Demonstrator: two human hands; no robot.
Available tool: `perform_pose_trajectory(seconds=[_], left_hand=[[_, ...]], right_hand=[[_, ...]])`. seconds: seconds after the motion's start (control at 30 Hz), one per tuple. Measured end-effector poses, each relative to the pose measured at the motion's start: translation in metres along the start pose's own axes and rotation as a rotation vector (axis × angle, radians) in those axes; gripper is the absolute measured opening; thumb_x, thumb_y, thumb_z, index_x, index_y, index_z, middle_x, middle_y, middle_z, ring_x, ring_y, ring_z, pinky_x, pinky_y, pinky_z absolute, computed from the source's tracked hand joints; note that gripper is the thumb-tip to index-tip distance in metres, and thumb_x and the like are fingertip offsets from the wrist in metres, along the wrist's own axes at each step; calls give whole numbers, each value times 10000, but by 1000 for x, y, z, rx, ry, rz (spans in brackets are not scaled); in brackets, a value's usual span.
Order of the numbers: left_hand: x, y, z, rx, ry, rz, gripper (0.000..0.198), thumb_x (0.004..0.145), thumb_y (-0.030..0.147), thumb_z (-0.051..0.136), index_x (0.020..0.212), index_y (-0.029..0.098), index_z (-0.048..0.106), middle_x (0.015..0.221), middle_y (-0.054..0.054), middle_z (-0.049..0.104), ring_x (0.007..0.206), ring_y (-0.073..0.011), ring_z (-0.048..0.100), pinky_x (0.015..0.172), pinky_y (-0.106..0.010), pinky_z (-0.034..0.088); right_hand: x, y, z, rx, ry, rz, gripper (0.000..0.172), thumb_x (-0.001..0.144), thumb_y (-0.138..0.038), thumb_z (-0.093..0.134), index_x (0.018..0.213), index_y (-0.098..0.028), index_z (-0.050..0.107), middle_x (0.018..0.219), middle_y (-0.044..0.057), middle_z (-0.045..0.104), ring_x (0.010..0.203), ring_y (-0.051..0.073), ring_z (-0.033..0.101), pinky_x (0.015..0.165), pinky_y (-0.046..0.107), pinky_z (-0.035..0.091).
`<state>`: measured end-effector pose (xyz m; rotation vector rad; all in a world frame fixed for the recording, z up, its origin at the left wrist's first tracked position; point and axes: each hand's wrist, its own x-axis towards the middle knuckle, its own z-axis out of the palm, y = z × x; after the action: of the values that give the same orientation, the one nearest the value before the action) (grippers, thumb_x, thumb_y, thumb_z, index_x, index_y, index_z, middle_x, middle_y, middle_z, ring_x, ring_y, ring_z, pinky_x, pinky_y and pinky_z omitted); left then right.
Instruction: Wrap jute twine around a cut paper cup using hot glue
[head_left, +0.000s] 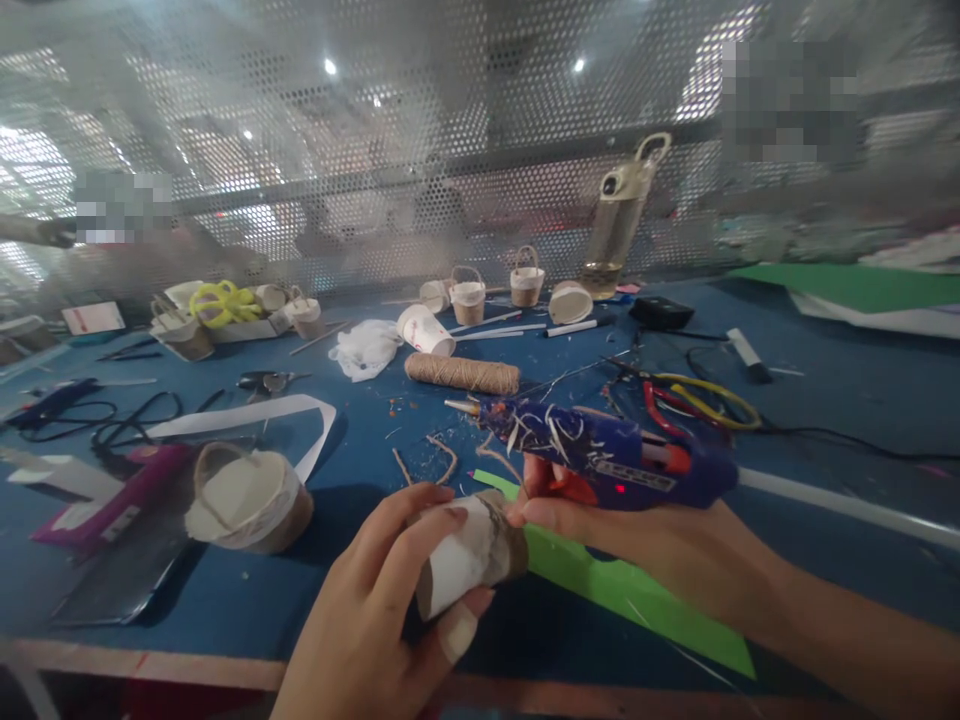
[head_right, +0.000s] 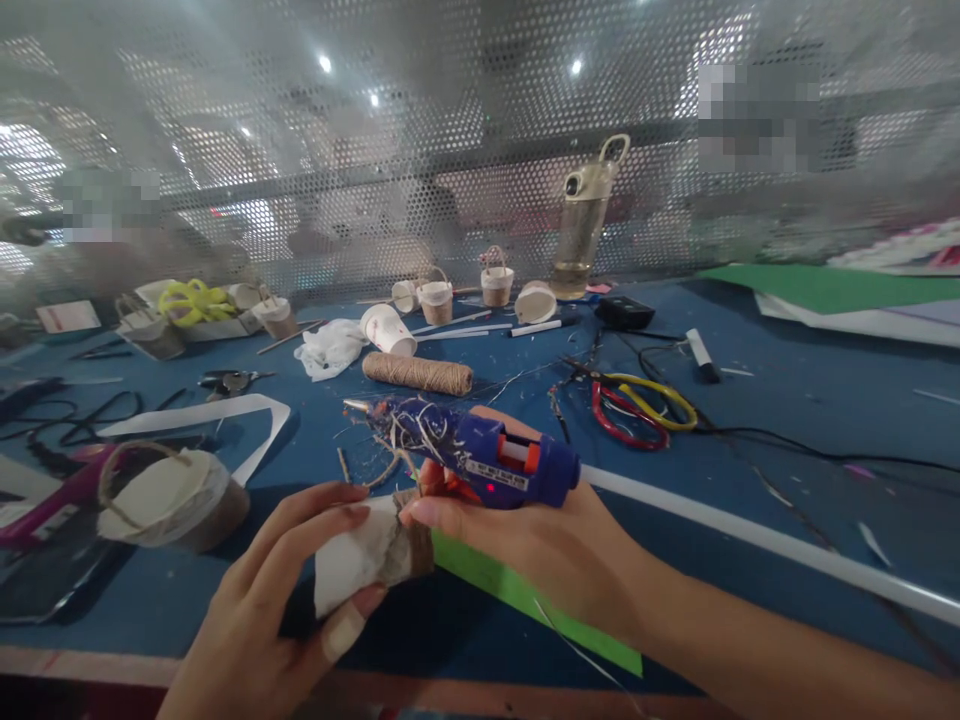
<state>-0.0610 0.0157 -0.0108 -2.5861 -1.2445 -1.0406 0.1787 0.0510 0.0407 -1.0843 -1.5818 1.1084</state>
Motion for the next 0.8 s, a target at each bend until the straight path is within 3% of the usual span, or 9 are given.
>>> perform_pose_trajectory(seconds=[0.27, 0.8], left_hand=[[0, 1, 0, -26, -18, -40, 392, 1013, 372, 621, 1371, 251, 516, 1361, -111, 630, 1200, -209, 697, 998, -297, 602], [0, 2, -1, -38, -31, -65, 413, 1010, 383, 617, 1389, 253, 515, 1367, -107, 633, 1211, -219, 690, 996, -311, 599]], right_hand=[[-10, 21, 2, 185, -59, 68, 236, 781, -335, 884, 927, -303, 700, 894, -46, 793, 842, 183, 773, 752, 291, 661], [-16, 27, 3, 186, -66, -6, 277, 778, -279, 886, 977, -339, 704, 893, -56, 775, 827, 190, 762, 743, 303, 631]])
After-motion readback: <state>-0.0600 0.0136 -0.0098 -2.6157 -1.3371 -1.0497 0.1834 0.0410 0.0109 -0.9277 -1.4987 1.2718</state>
